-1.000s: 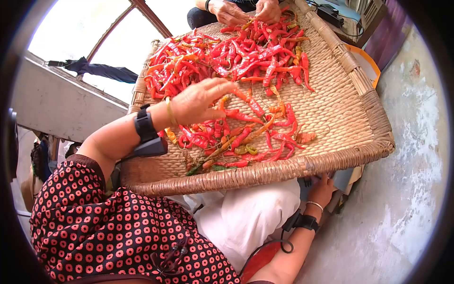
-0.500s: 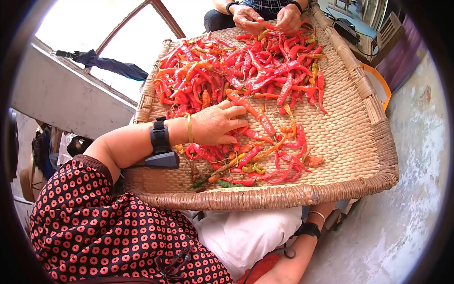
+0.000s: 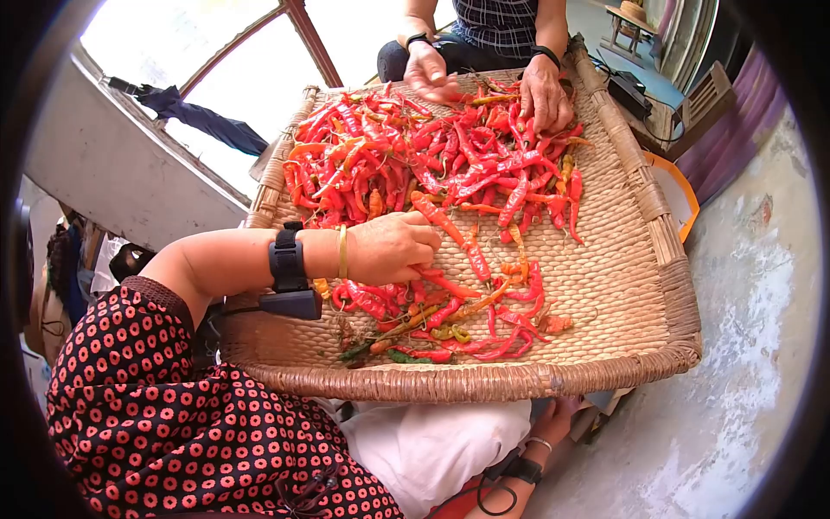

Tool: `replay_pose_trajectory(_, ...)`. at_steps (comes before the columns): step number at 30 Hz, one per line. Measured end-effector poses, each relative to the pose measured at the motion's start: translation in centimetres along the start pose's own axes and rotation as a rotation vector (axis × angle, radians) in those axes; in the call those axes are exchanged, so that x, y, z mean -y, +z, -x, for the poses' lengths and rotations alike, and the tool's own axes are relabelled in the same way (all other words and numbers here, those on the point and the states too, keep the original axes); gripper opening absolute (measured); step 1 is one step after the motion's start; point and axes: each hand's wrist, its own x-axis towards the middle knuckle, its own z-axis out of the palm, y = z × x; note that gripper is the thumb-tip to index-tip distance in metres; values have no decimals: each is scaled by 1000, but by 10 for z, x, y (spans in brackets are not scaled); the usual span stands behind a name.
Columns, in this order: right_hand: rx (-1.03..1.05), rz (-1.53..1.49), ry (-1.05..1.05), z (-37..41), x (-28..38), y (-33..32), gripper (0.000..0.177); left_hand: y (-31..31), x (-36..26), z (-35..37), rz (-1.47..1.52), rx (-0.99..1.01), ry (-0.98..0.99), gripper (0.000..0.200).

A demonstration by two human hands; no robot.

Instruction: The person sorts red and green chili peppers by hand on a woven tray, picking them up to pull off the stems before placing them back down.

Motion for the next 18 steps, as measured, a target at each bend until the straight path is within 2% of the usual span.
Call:
replay_pose_trajectory(3,-7,-66,42,-12,10,3,19,-18,-3,-6,1,-37,23,13)
replay_pose_trajectory(5,-32,65,-42,-14,5,5,20,-41,-11,-8,269,-10,-262,12)
replay_pose_trajectory(7,-13,33,0,-11,0,8,20,-57,-10,-6,586,-156,-310,19)
replay_pose_trajectory(9,4,-2,39,-9,1,10,20,-74,-13,-2,798,-141,-459,22)
replay_pose_trajectory(11,-9,-98,75,-1,5,7,21,-81,-7,7,789,-60,-435,17)
replay_pose_trajectory(13,23,-83,158,-4,9,3,21,-83,-6,9,538,-258,-110,16)
replay_pose_trajectory(15,58,-69,233,-9,6,2,21,-91,-1,16,393,-186,-150,17)
replay_pose_trajectory(17,-16,-177,125,-18,-9,12,21,-101,6,18,391,-231,-212,19)
replay_pose_trajectory(18,-16,-176,127,-22,-24,19,21,-111,8,16,225,-250,-248,23)
